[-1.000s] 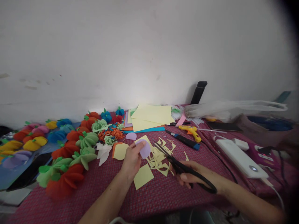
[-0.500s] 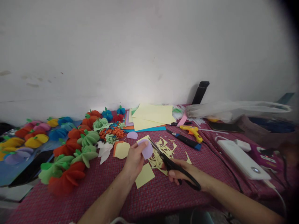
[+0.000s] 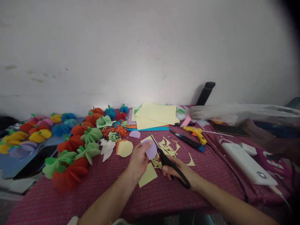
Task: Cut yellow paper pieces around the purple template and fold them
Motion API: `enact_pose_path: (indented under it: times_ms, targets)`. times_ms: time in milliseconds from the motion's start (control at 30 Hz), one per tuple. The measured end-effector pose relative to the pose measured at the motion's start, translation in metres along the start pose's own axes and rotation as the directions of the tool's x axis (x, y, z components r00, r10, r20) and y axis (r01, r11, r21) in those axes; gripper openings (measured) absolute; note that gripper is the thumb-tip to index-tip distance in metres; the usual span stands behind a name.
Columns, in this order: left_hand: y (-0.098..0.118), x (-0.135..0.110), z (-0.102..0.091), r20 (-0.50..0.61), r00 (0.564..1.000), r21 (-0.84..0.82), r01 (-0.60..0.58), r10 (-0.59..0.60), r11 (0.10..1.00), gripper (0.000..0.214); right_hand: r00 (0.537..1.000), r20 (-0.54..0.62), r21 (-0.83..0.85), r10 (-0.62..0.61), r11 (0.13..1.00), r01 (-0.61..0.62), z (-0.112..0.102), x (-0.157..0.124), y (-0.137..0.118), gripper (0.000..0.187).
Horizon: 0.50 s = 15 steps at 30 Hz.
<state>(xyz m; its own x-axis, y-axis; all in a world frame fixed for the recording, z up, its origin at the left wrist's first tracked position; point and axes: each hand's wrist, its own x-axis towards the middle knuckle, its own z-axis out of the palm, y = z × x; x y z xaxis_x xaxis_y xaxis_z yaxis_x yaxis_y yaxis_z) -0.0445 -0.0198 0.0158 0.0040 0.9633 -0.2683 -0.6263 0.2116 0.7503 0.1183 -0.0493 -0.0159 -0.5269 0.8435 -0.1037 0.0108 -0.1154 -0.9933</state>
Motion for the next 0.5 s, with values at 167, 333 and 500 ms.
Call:
enact_pose_path:
  times_ms: [167,333,500]
  targets:
    - [0.0001,-0.0011,0.0013,0.011,1.000,-0.004,-0.005,0.005,1.000,0.023,1.000,-0.006,-0.006,0.009,1.000,-0.009,0.0026,0.0010,-0.0038,0.036]
    - [0.0004,-0.0017,0.0016,0.011,1.000,-0.013,-0.008,0.008,1.000,0.022,1.000,-0.021,0.004,0.011,1.000,-0.011,0.0059,0.0000,-0.0078,0.037]
    - [0.0000,-0.0020,0.0011,0.017,1.000,-0.008,-0.001,0.001,1.000,0.023,1.000,-0.031,-0.007,0.006,1.000,-0.006,0.0047,-0.0001,-0.0052,0.036]
